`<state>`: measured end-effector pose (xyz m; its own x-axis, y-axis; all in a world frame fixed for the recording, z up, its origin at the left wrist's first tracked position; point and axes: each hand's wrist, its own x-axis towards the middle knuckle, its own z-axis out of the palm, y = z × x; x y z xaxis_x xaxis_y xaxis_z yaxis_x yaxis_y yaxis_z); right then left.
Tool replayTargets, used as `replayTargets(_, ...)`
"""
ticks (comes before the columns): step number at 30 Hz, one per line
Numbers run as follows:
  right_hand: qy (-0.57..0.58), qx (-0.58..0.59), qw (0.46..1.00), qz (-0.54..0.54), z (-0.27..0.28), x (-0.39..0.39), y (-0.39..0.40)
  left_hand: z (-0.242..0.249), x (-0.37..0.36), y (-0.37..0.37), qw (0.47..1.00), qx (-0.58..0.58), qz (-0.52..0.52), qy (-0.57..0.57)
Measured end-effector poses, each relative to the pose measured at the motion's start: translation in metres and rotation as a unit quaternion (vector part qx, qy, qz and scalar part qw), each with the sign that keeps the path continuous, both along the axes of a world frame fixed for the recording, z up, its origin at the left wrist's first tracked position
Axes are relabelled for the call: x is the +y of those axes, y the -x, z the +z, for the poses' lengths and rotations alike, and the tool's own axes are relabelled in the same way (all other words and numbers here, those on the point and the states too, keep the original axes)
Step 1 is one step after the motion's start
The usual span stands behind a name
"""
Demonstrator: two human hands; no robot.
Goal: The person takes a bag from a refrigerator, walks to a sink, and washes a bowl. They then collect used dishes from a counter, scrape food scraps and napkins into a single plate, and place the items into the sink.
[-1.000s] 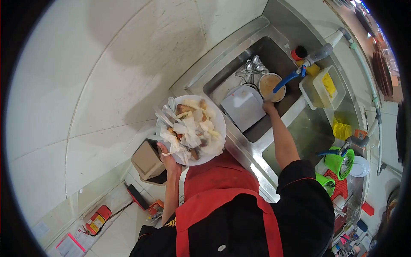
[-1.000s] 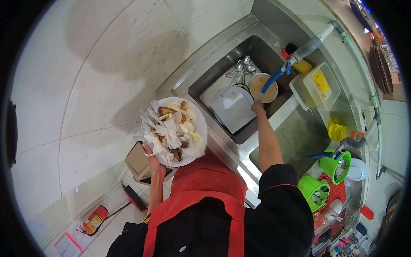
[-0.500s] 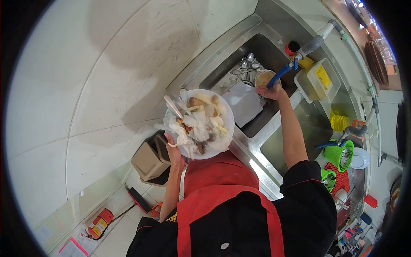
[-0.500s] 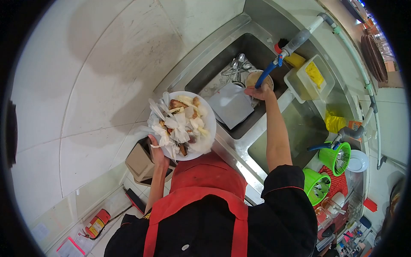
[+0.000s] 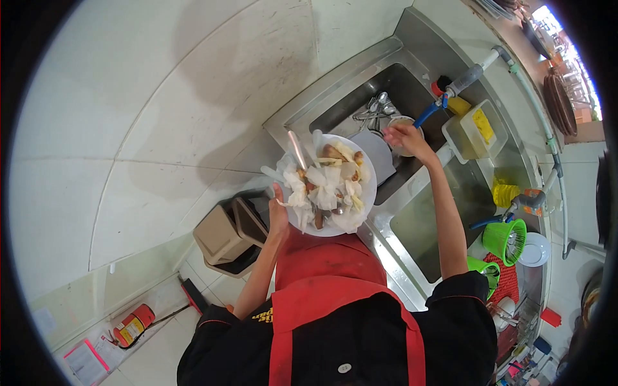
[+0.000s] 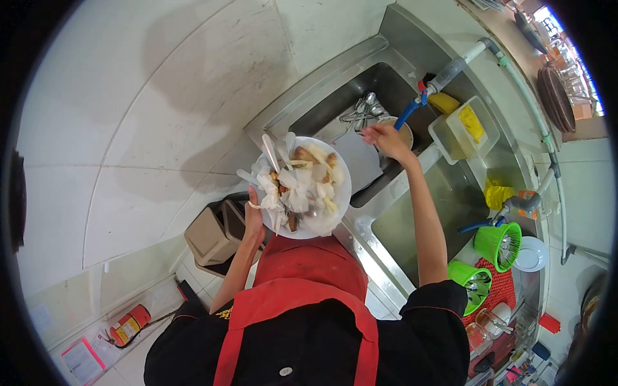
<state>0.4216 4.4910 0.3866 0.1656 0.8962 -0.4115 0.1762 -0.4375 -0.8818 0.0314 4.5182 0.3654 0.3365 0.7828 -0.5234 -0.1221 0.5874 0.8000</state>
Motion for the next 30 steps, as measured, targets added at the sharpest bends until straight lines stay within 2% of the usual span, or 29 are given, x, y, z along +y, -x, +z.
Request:
replayTargets(2, -0.15, 0.004, 0.986, 0.073, 0.025, 0.015, 0.024, 0.002, -0.003, -0.006, 1.0, 0.005, -0.023, 0.009)
replayTargets(4, -0.224, -0.074, 0.96, 0.15, 0.081, 0.022, 0.065, 0.007, -0.007, -0.015, 0.999, -0.013, -0.041, 0.001)
replayTargets(6, -0.289, -0.155, 0.908, 0.261, 0.098, 0.031, 0.094, 0.029, -0.013, -0.023, 0.997, -0.02, -0.078, -0.003)
replayTargets(8, -0.316, -0.19, 0.869, 0.331, 0.108, 0.036, 0.106, 0.032, -0.017, -0.023, 0.996, -0.005, -0.093, -0.011)
replayTargets(10, -0.31, -0.184, 0.861, 0.358, 0.119, 0.044, 0.099, 0.041, -0.026, -0.028, 0.994, 0.031, -0.108, -0.015)
replayTargets(11, -0.309, -0.292, 0.854, 0.299, 0.134, 0.045, 0.087, 0.041, -0.031, -0.029, 0.994, 0.037, -0.101, -0.027)
replayTargets(12, -0.322, -0.446, 0.819, 0.164, 0.136, 0.044, 0.07, 0.041, -0.033, -0.027, 0.994, 0.043, -0.099, -0.026)
replayTargets(13, -0.321, -0.579, 0.749, 0.024, 0.137, 0.039, 0.052, 0.04, -0.038, -0.024, 0.994, 0.049, -0.096, -0.024)
replayTargets(14, -0.247, -0.679, 0.687, -0.073, 0.149, 0.037, 0.046, 0.038, -0.038, -0.014, 0.994, 0.051, -0.093, -0.022)
replayTargets(15, -0.15, -0.701, 0.682, -0.142, 0.147, 0.026, 0.029, 0.035, -0.042, -0.011, 0.994, 0.056, -0.087, -0.027)
replayTargets(17, 0.037, -0.638, 0.742, -0.202, 0.122, 0.016, -0.012, 0.028, -0.049, -0.002, 0.994, 0.069, -0.076, -0.037)
replayTargets(20, 0.066, -0.635, 0.761, -0.12, 0.114, 0.01, -0.027, 0.029, -0.054, 0.003, 0.994, 0.085, -0.055, -0.027)
replayTargets(21, 0.051, -0.646, 0.751, -0.128, 0.105, 0.016, -0.034, 0.023, -0.051, 0.01, 0.996, 0.072, -0.049, -0.027)
replayTargets(23, 0.1, -0.53, 0.831, -0.137, 0.113, 0.019, -0.044, 0.017, -0.051, 0.013, 0.996, 0.072, -0.048, -0.033)
replayTargets(24, 0.123, -0.466, 0.865, -0.138, 0.114, 0.024, -0.049, 0.014, -0.052, 0.015, 0.996, 0.074, -0.045, -0.035)
replayTargets(25, 0.155, -0.304, 0.924, -0.171, 0.104, 0.028, -0.069, 0.016, -0.053, 0.017, 0.996, 0.073, -0.042, -0.034)
replayTargets(26, 0.183, -0.133, 0.954, -0.198, 0.087, 0.035, -0.102, 0.018, -0.052, 0.016, 0.996, 0.073, -0.037, -0.033)
replayTargets(27, 0.207, 0.041, 0.953, -0.217, 0.079, 0.043, -0.116, 0.02, -0.051, 0.015, 0.996, 0.07, -0.031, -0.034)
replayTargets(30, 0.179, -0.156, 0.945, -0.226, 0.104, 0.04, -0.072, 0.028, -0.049, 0.014, 0.998, 0.048, -0.022, -0.042)
